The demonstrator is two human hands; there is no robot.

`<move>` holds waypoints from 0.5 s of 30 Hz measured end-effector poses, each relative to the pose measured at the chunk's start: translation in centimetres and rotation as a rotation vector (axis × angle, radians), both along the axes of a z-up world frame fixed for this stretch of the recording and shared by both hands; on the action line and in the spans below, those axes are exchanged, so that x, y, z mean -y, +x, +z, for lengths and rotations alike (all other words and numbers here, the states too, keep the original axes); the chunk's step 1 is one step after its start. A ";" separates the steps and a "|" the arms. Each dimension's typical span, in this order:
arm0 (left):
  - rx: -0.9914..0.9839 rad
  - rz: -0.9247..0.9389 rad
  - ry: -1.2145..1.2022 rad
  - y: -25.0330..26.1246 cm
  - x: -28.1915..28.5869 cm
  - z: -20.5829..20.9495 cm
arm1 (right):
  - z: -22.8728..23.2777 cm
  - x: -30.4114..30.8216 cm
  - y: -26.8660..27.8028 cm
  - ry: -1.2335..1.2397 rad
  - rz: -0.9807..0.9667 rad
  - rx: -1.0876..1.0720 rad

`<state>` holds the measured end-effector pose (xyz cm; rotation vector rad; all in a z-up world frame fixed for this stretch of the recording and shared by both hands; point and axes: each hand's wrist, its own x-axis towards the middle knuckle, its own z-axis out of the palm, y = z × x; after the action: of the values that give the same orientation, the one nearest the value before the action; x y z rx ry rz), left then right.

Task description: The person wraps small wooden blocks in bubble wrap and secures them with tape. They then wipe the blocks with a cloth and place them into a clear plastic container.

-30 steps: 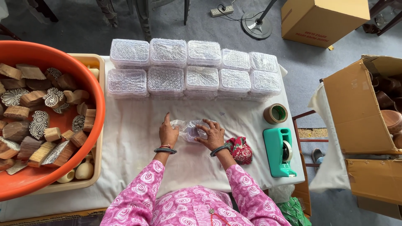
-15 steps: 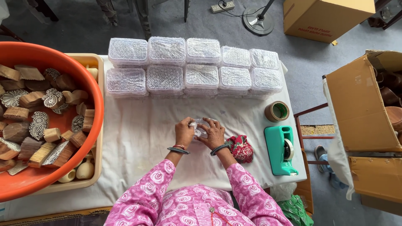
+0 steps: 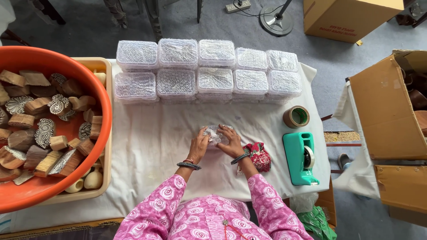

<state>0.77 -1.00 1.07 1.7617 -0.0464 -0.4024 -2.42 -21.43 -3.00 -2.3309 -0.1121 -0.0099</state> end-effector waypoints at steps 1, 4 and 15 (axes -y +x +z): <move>0.000 0.000 -0.002 -0.2 0.0 -0.1 | 0.9 -0.4 0.0 -0.002 0.000 0.000; 0.014 -0.015 -0.105 -0.7 0.0 0.1 | 2.9 -2.2 0.1 -0.058 -0.039 -0.067; 0.403 0.141 0.393 -2.2 -3.1 -4.2 | 1.3 -3.1 0.3 0.073 -0.344 0.153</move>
<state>-1.39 2.12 -3.17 2.1975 -0.1363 0.0579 -2.07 -18.34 -1.74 -2.2471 0.2114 -0.3576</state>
